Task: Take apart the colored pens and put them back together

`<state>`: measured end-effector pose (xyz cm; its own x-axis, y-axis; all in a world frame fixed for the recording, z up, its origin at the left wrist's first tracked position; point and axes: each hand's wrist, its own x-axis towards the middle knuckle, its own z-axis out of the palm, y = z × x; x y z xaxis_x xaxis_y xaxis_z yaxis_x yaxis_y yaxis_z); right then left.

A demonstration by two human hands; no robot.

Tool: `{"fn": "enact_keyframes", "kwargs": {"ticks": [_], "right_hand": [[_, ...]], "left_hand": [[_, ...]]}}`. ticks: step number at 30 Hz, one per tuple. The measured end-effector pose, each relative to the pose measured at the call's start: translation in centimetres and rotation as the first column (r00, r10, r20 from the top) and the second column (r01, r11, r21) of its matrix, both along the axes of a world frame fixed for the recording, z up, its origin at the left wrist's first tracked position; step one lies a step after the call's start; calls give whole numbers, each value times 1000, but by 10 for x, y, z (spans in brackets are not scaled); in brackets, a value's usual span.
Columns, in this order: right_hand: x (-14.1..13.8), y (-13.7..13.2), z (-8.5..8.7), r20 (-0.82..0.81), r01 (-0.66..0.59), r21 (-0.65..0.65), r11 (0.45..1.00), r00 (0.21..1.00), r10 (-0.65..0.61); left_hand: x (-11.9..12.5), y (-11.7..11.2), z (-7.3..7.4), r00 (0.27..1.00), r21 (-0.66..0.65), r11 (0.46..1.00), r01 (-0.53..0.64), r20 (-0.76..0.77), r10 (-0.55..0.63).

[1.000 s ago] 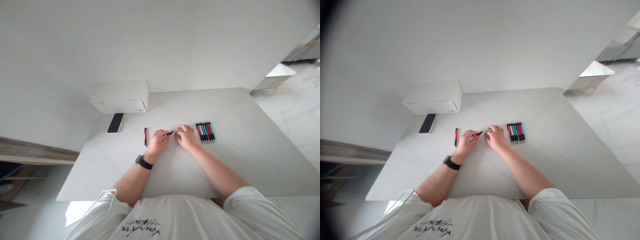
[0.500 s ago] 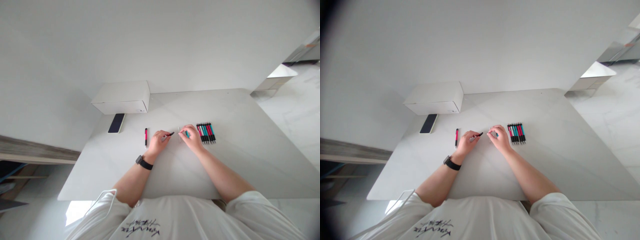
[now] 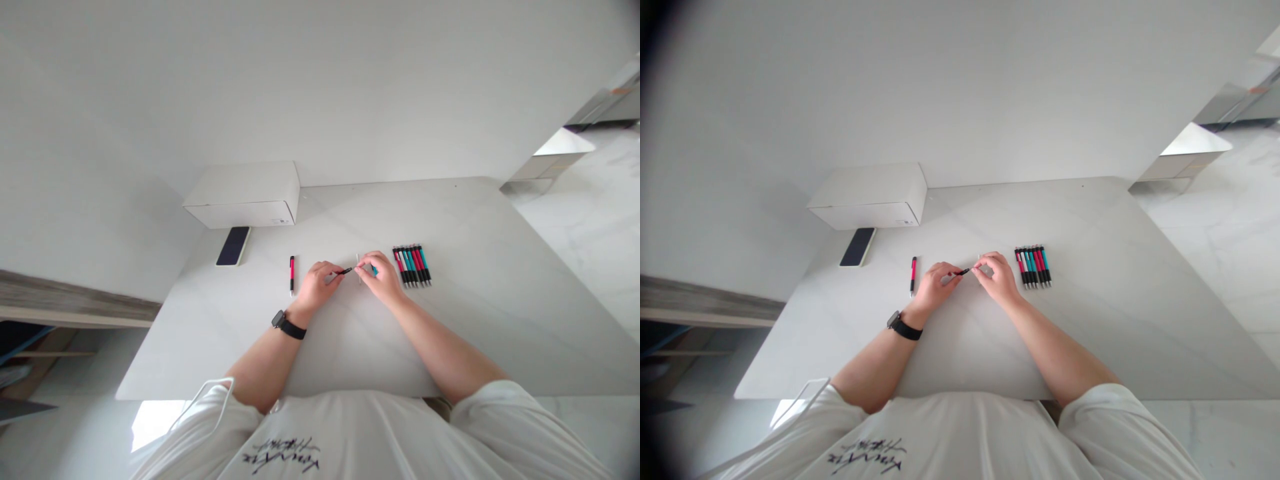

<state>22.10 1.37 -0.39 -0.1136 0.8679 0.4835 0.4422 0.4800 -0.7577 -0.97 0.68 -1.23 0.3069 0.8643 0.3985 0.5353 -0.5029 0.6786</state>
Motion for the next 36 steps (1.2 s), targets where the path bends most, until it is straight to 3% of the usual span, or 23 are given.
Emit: {"fn": "enact_keyframes", "kwargs": {"ticks": [13, 17, 21, 26, 30, 36], "right_hand": [[0, -1, -2, 146, -80, 65, 995, 987, 70], [7, 3, -7, 211, 31, 85, 996, 976, -49], [12, 6, -19, 361, 175, 117, 977, 909, -207], [10, 10, -26, 469, 208, 161, 965, 844, -261], [5, 10, -23, 541, 155, 135, 979, 816, -204], [-4, 0, -7, 655, -38, 23, 999, 755, 13]], "left_hand": [[0, 0, 1, 1000, -4, 1000, -5, -5, 5], [0, -1, 1, 999, 0, 999, -47, -2, 47], [0, -1, 0, 998, 12, 998, -63, -5, 63], [-1, 0, -1, 997, 15, 997, -78, -12, 78], [-2, 0, -1, 996, 19, 996, -86, -13, 86], [-3, 1, -2, 990, 25, 990, -141, 6, 141]]}}
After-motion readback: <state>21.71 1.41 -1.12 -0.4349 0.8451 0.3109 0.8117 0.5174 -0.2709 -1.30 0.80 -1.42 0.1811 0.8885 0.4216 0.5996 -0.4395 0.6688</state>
